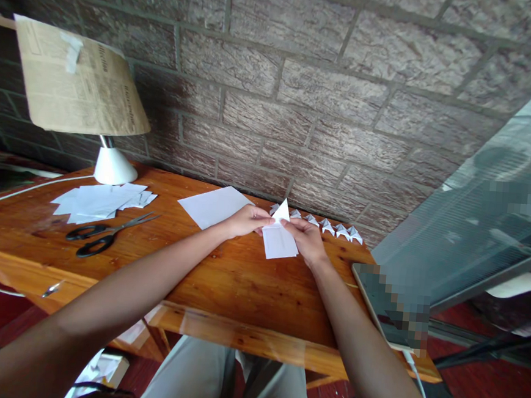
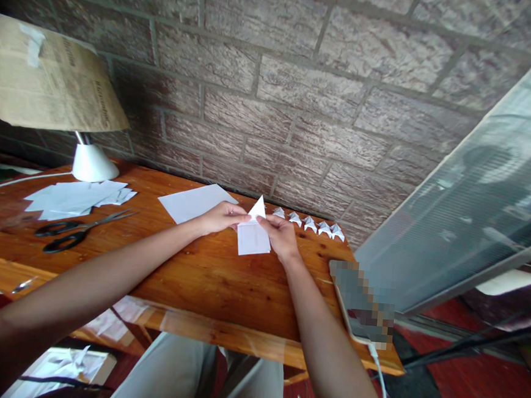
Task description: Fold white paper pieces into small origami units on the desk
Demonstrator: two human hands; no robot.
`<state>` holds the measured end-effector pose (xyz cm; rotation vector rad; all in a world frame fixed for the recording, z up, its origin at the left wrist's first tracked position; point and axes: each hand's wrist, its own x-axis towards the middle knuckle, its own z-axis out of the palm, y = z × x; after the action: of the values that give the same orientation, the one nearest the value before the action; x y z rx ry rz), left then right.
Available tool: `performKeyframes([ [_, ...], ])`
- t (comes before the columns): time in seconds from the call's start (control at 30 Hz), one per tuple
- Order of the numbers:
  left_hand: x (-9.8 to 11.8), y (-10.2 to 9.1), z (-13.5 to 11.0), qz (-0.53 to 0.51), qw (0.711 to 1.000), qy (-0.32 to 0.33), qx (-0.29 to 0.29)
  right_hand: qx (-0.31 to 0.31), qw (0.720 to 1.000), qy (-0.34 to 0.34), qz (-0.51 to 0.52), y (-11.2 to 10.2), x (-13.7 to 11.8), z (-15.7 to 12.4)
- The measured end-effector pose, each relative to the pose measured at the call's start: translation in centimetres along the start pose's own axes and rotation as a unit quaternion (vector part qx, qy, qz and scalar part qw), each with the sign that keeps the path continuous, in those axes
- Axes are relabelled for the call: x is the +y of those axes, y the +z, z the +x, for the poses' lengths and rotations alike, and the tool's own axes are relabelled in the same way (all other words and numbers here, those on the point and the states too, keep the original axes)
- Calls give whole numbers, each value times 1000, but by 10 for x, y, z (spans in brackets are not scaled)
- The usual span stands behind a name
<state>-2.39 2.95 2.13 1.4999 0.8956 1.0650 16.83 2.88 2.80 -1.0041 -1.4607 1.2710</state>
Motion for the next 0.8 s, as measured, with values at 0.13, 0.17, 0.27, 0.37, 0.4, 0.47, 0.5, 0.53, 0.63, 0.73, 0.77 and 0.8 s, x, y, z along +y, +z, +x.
performKeyframes([
  [0.13,-1,1,0,-29,999,-13,-1,18,1000,0,7,-1,-1,0],
  [0.17,-1,1,0,-33,999,-17,-6,22,1000,-3,7,-1,-1,0],
  [0.27,-2,2,0,-32,999,-11,-3,21,1000,-10,5,-2,0,2],
  [0.37,-3,1,0,-29,999,-8,20,11,1000,-11,5,-4,2,3],
  [0.4,-3,1,0,-30,999,-11,27,8,1000,-11,7,-4,3,3],
  [0.47,-3,1,1,-33,998,-19,41,5,1000,-12,15,-4,4,4],
  [0.5,-2,1,1,-38,998,-20,49,4,1000,-11,20,-4,4,4],
  [0.53,-2,2,1,-46,997,-21,57,4,1000,-10,22,-4,4,4],
  [0.63,-2,2,1,-78,994,-15,80,1,1000,-1,18,-5,4,4],
  [0.73,-2,2,2,-107,990,-15,92,-4,1000,14,12,-6,4,4],
  [0.77,-2,2,2,-114,989,-17,91,-5,1000,19,11,-6,4,4],
  [0.8,-2,1,1,-119,989,-19,89,-6,1000,22,9,-7,4,5],
])
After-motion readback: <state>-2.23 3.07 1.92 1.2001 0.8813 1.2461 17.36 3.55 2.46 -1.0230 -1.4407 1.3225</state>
